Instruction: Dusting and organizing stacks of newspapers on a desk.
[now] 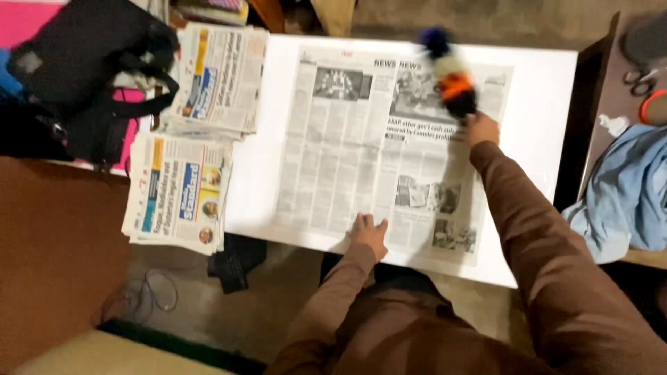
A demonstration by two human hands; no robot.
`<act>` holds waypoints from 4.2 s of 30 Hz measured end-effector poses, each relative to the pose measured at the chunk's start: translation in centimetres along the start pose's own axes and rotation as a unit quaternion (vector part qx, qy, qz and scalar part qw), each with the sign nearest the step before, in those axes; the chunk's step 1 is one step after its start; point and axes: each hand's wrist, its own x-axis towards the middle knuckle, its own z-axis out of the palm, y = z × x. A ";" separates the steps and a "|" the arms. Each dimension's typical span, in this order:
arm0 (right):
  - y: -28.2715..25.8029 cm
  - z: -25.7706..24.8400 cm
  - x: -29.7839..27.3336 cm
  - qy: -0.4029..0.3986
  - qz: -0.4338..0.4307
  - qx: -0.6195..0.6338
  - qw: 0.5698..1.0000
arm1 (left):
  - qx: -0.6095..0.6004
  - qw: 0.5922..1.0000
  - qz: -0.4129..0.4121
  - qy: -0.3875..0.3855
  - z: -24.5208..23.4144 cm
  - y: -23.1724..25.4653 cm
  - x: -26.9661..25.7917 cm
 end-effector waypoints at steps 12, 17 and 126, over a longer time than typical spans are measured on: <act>11.7 2.3 -29.9 0.041 -0.073 0.038 0.996 | 0.158 0.984 0.065 0.039 0.1 -1.3 0.4; 12.4 1.6 -35.3 0.050 0.115 0.020 0.992 | 0.244 0.961 0.124 0.027 -1.6 -2.0 0.9; 11.7 6.3 -32.3 0.007 0.292 0.090 0.952 | 0.040 0.872 0.487 -0.025 1.1 -1.8 2.0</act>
